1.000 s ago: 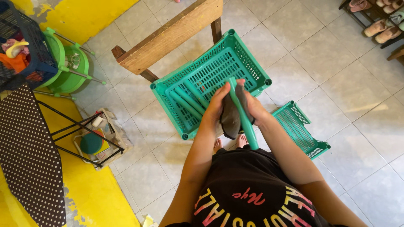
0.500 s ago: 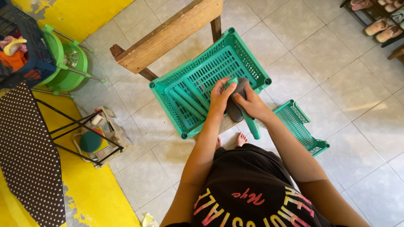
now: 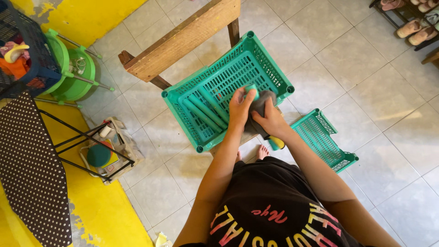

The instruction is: The person wipes the interior and exterior surfaces of green plastic baskets using a yellow and gray cloth. They handle the baskets one at a time, turning them over to clean different sides and then placing them on the floor.

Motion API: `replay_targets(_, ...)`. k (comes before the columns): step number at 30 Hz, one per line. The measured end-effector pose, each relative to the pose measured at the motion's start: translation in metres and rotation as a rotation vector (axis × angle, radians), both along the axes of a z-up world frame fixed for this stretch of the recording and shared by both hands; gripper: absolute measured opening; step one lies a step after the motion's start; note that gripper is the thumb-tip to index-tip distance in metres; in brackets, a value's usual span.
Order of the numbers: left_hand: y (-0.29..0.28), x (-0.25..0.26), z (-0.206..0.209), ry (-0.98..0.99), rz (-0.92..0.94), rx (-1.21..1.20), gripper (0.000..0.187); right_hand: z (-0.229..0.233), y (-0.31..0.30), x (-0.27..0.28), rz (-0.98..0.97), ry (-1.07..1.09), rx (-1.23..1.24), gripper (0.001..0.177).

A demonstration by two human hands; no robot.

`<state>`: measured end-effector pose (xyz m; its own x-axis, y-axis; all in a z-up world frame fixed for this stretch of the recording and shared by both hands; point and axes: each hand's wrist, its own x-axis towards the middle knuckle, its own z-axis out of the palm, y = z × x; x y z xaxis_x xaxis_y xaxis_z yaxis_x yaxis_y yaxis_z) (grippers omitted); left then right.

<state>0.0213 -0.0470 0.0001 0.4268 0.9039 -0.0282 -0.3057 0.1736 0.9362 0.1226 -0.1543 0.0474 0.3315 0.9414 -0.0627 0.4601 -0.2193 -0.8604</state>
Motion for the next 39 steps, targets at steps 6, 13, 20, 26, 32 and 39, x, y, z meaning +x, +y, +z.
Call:
replay_targets(6, 0.006, -0.009, 0.021, -0.067, -0.105, -0.072, 0.044, 0.016, 0.0, -0.006, 0.009, -0.151, -0.122, 0.054)
replay_targets(13, -0.006, -0.014, 0.025, -0.26, -0.172, -0.373, 0.046, 0.01, 0.004, 0.007, 0.078, 0.48, -0.094, 0.054)
replay_targets(20, -0.009, -0.007, -0.009, -0.016, -0.017, -0.152, 0.043, -0.01, 0.0, 0.002, 0.042, 0.587, -0.085, 0.057)
replay_targets(26, -0.029, -0.006, -0.042, 0.195, 0.202, -0.051, 0.047, -0.037, -0.007, 0.003, 0.068, 0.281, -0.086, 0.053)
replay_targets(32, -0.057, -0.012, -0.062, 0.408, 0.211, 0.042, 0.047, -0.048, 0.006, 0.001, -0.069, 0.071, -0.083, 0.046)
replay_targets(39, -0.044, -0.028, -0.07, 0.248, 0.322, -0.132, 0.041, -0.042, 0.029, -0.019, -0.04, -0.105, 0.016, 0.038)
